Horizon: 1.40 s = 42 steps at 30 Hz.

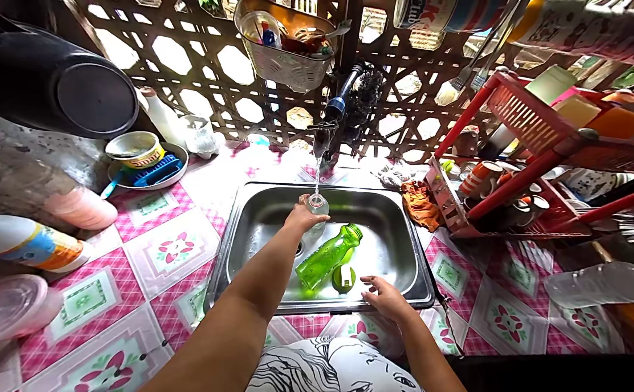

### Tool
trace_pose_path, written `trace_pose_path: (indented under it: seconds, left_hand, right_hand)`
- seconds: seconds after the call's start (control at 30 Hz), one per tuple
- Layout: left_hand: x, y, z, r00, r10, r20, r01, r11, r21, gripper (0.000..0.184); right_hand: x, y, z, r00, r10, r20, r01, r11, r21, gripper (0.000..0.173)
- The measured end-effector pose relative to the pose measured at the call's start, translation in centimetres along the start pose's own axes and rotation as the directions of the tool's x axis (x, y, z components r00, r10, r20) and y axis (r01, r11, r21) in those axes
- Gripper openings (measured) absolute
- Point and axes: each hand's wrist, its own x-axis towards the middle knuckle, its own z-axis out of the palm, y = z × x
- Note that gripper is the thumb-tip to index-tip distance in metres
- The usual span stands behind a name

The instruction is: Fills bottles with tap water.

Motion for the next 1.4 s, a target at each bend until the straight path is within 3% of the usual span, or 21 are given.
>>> trace_pose_path:
  seconds: [0.5, 0.6, 0.73, 0.8, 0.97, 1.4]
  left_hand:
    - [0.0, 0.2, 0.0, 1.0, -0.012, 0.004, 0.012, 1.0, 0.017, 0.115]
    - [0.0, 0.2, 0.0, 1.0, -0.018, 0.007, 0.018, 1.0, 0.02, 0.115]
    - [-0.1, 0.2, 0.0, 1.0, -0.019, 0.009, 0.019, 0.999, 0.035, 0.115]
    - [0.0, 0.2, 0.1, 1.0, -0.021, 0.008, 0.021, 0.999, 0.035, 0.115]
    - [-0.2, 0.3, 0.0, 1.0, -0.021, 0.0, 0.021, 1.0, 0.005, 0.115]
    - [-0.1, 0.1, 0.0, 1.0, -0.022, 0.003, 0.022, 1.0, -0.003, 0.117]
  right_hand:
    - [0.3, 0.2, -0.1, 1.0, -0.008, 0.005, 0.008, 0.999, -0.043, 0.049]
    - [0.2, -0.2, 0.0, 0.995, -0.056, -0.078, 0.039, 0.976, -0.213, 0.049]
    - [-0.9, -2.3, 0.2, 0.978, -0.041, -0.205, -0.077, 0.841, -0.536, 0.05]
    - [-1.0, -2.4, 0.3, 0.975, -0.026, -0.22, -0.115, 0.789, -0.604, 0.052]
    - [-0.8, -1.9, 0.0, 0.991, 0.051, -0.124, -0.117, 0.785, -0.609, 0.049]
    - [-0.7, -1.9, 0.1, 0.985, 0.083, -0.15, -0.158, 0.776, -0.611, 0.056]
